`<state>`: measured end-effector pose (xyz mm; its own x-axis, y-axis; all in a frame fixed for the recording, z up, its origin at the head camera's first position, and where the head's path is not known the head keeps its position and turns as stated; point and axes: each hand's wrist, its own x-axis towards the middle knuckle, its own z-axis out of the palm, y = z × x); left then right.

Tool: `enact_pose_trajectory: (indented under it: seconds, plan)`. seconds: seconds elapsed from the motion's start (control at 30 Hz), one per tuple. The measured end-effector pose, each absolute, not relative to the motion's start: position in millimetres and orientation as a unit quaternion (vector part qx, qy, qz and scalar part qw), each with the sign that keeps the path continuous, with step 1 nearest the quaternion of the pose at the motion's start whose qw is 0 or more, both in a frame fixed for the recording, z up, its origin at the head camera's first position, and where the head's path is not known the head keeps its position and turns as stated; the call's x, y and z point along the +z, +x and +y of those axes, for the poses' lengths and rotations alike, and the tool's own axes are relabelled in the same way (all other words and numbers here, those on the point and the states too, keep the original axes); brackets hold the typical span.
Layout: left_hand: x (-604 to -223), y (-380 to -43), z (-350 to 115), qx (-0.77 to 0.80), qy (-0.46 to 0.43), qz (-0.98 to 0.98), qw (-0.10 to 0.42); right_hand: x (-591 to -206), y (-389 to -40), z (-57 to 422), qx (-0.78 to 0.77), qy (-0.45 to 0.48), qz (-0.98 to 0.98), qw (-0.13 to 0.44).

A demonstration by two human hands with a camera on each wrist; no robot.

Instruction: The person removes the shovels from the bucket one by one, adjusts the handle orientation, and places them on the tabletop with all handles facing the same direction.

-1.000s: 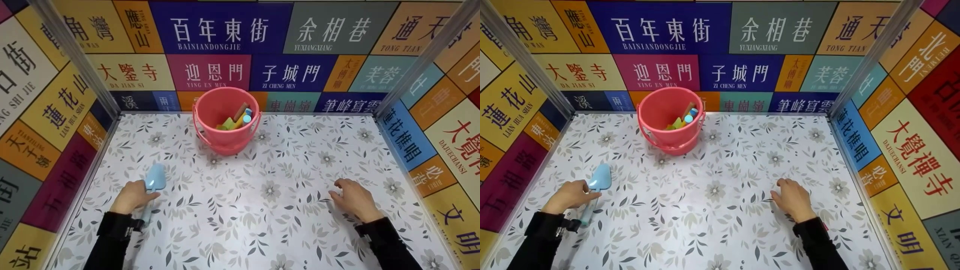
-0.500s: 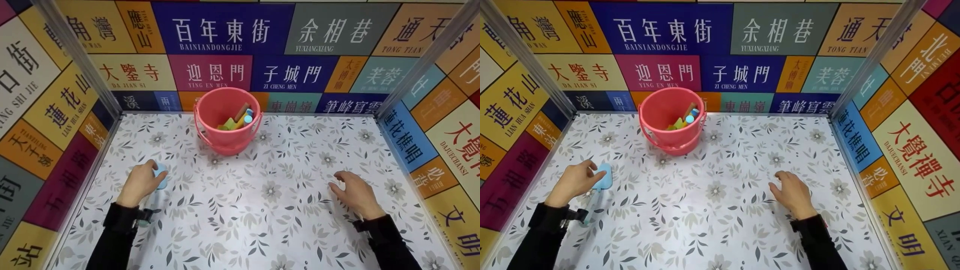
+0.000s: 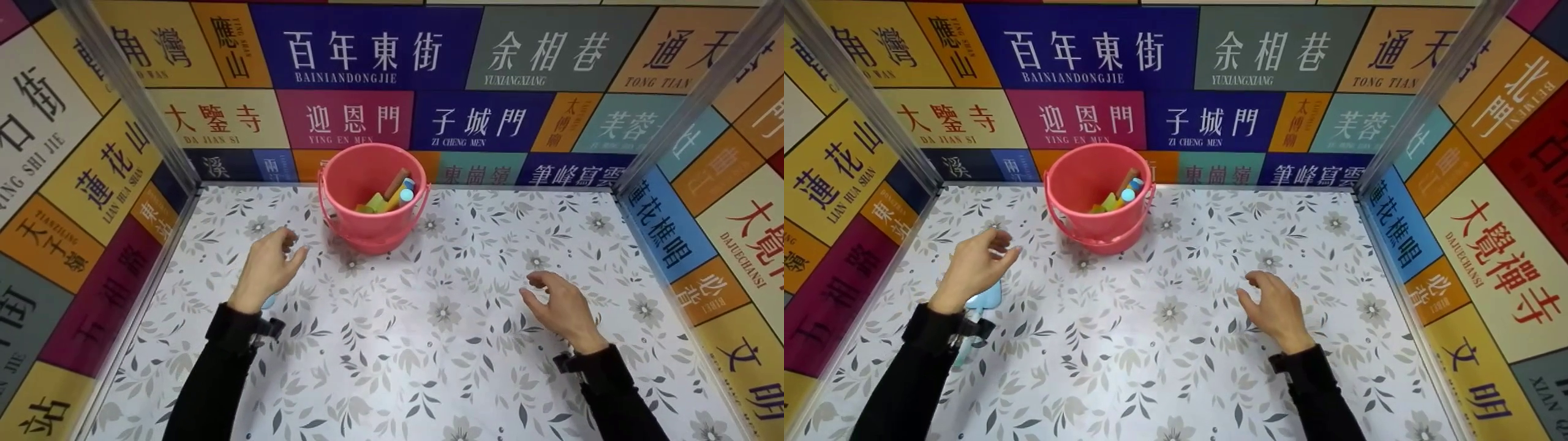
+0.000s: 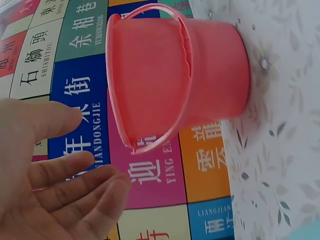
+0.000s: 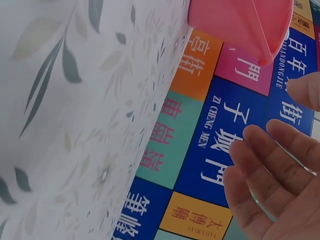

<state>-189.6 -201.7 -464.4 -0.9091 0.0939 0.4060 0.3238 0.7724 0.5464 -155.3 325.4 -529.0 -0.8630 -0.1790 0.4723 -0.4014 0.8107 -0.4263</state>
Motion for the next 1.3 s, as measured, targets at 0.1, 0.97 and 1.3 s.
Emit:
enact_pose_trajectory:
  seconds: [0.1,0.97,1.3]
  plan:
    - [-461.6,-203.2,-190.1,-0.342,-0.130,-0.911,0.191,-533.0,-157.2,320.0,0.283,0.168,-0.918,0.222]
    - [-416.2,-301.5,-84.1,-0.304,-0.192,-0.933,-0.020,-555.4,-153.1,294.0,0.298,0.207,-0.912,0.190]
    - [-486.9,-396.7,-51.8,-0.100,-0.273,-0.957,0.001,-572.7,-156.0,294.7,0.321,0.243,-0.893,0.203]
